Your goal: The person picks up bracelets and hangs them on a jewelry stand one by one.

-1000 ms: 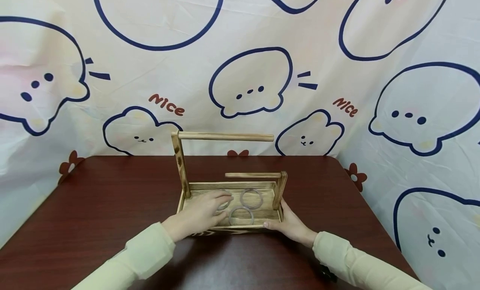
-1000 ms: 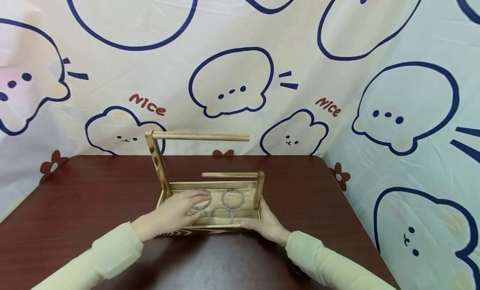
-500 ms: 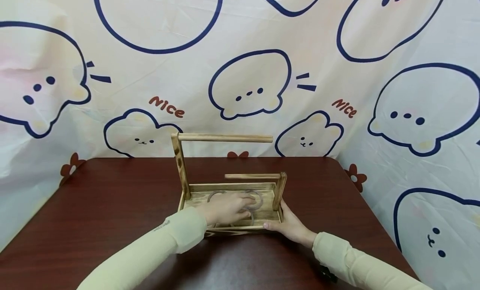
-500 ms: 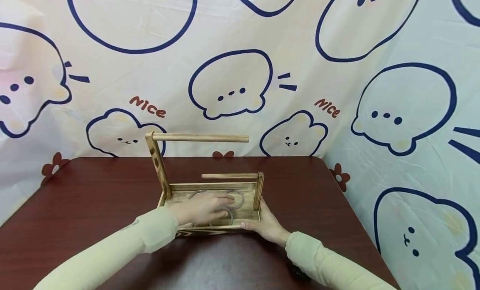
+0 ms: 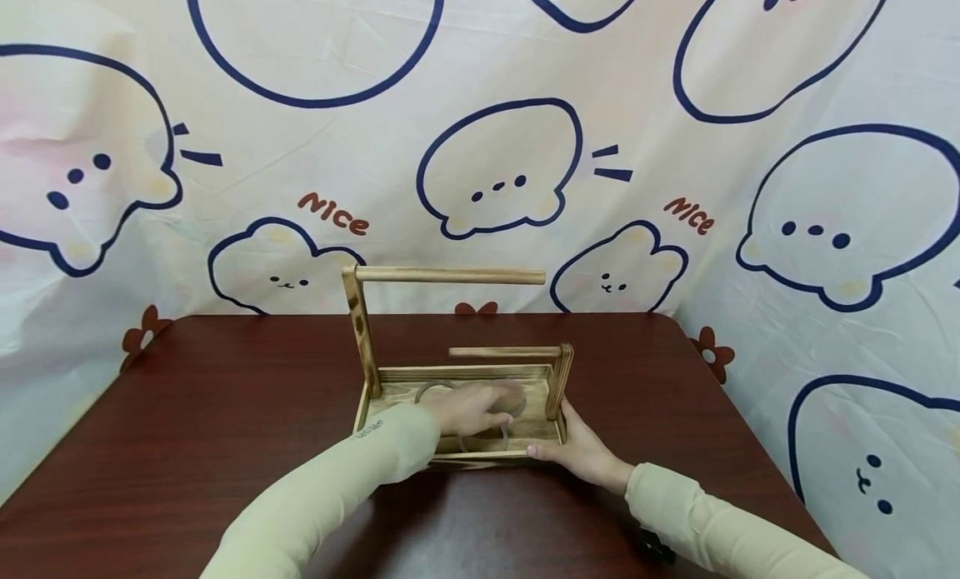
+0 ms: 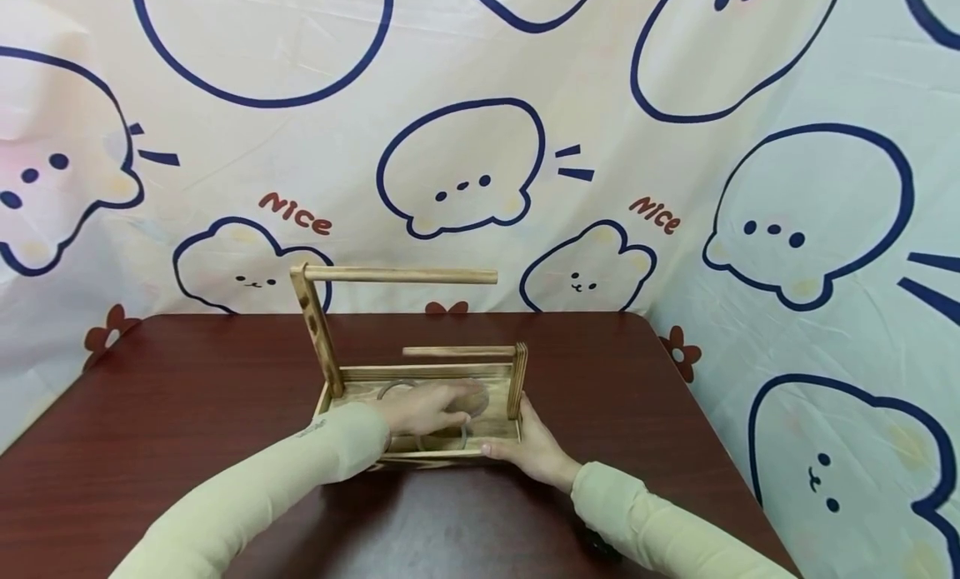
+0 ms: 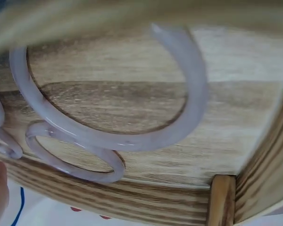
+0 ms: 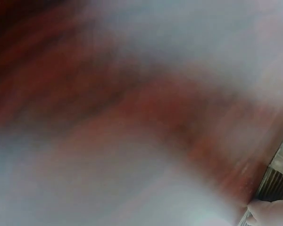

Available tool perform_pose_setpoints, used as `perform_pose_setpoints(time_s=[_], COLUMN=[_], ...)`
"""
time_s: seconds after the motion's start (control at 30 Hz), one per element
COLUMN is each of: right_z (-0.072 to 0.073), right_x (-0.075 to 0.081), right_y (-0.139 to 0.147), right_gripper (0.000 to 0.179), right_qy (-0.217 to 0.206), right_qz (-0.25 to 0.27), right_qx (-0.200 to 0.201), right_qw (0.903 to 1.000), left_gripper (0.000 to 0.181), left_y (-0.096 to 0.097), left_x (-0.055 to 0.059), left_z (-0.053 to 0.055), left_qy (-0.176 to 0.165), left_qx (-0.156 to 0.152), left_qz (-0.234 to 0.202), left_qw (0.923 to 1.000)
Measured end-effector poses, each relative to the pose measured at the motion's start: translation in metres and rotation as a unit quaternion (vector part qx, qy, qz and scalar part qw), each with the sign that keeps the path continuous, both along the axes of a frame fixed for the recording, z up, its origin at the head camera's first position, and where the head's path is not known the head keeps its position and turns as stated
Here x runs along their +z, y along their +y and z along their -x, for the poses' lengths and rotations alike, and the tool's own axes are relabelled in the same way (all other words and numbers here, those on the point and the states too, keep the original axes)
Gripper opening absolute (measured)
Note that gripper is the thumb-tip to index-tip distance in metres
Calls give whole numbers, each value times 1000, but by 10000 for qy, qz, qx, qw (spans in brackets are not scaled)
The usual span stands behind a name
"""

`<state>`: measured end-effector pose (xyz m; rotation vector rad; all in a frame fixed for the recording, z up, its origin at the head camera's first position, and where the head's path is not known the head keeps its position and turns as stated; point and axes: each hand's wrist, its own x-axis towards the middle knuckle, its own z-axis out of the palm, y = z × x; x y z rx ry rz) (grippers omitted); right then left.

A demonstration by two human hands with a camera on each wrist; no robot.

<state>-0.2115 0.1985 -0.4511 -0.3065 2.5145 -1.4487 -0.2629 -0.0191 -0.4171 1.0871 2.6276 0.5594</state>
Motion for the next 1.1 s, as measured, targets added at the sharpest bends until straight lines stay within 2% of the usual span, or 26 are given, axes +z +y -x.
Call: perform_pose_setpoints(time_s=[0.1,0.3,0.4,0.53,0.7,0.83,0.93,1.03,1.1], right_z=[0,-1,-2,-1,-1,-1,0,0,0], right_x=[-1,-2,-1,-2,-2,-2,-3,-3,-3], right_y=[0,0,0,0,0,0,0,0,0], right_gripper=[109,109,109,109,108,108,109,109,109], right_qy=[-35,-82,-55,-18,-67,-48,-3,21,19], right_qz=[-22,-72,-61,-52,-44,-44,-93,-144,-145], right_qx=[-5,-2,-55,-66,-57,-66,-95,-127,-127], right_qw=[10000,9999,10000,10000,10000,10000,9999,9998,9998], left_gripper=[59,58,61,63,54,48,47,48,56], left_y=[3,4,4,8,15,17,15,13,12], left_x=[-3,-9,-11,-13,-15,-15,-16,-17,-16], left_z=[6,16,19,19,14,13,14,16,16], left_qy=[-237,-143,-212,-190,-54,103,162,-6,-134], left_qx=[238,538,625,517,94,-63,121,412,629], left_qz=[-208,-311,-257,-154,132,207,81,-6,40], left_qw=[9992,9980,9975,9984,9999,9997,9998,9992,9979])
